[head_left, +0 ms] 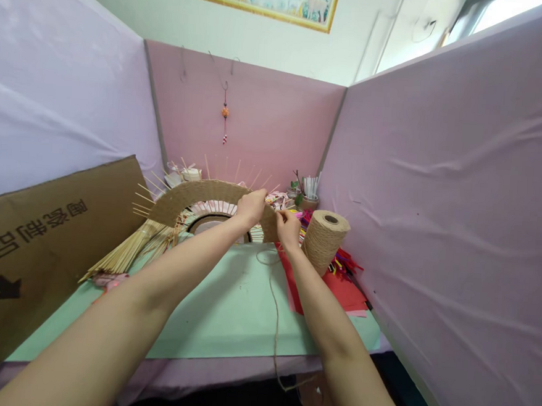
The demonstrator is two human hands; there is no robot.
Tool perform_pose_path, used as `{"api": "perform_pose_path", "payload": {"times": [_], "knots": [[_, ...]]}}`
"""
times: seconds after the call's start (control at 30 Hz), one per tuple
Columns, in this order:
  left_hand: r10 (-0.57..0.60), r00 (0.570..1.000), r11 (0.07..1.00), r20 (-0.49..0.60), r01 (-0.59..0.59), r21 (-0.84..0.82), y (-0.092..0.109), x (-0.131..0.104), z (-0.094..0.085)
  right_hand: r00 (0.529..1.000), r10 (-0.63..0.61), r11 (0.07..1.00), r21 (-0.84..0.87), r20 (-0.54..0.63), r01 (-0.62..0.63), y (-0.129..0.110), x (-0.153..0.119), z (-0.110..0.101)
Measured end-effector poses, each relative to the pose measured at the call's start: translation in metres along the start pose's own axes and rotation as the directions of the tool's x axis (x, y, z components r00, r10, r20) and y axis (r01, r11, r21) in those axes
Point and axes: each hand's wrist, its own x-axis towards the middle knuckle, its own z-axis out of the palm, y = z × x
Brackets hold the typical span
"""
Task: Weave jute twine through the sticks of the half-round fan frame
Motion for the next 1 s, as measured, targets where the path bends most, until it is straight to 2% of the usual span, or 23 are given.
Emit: {"api": "perform_pose_path", "payload": {"times": [0.27,0.53,0.7,0.9,1.0], "knots": [[-0.033,0.998,0.999,-0.050,0.033,-0.006,0.002,-0.008,0.004,0.989,0.097,0.992,0.088,-0.115,-0.087,-0.008,0.003,-0.011],[-0.064,0.995,0.998,-0.078,0.063,-0.009,0.008,-0.011,0.004,0.988,0.096,0.993,0.074,-0.121,-0.088,-0.012,0.004,-0.017],[-0.072,0.994,0.997,-0.085,0.072,-0.001,0.011,-0.014,0.003,0.990,0.046,0.998,0.047,-0.132,-0.041,-0.013,0.009,-0.024],[-0.069,0.995,0.997,-0.074,0.071,0.019,0.011,-0.014,0.001,0.970,-0.188,0.975,-0.143,-0.151,0.167,-0.023,0.029,-0.037],[-0.065,0.995,0.997,-0.075,0.068,0.028,0.010,-0.013,0.003,0.979,-0.154,0.974,-0.188,-0.134,0.127,-0.025,0.041,-0.037]]}}
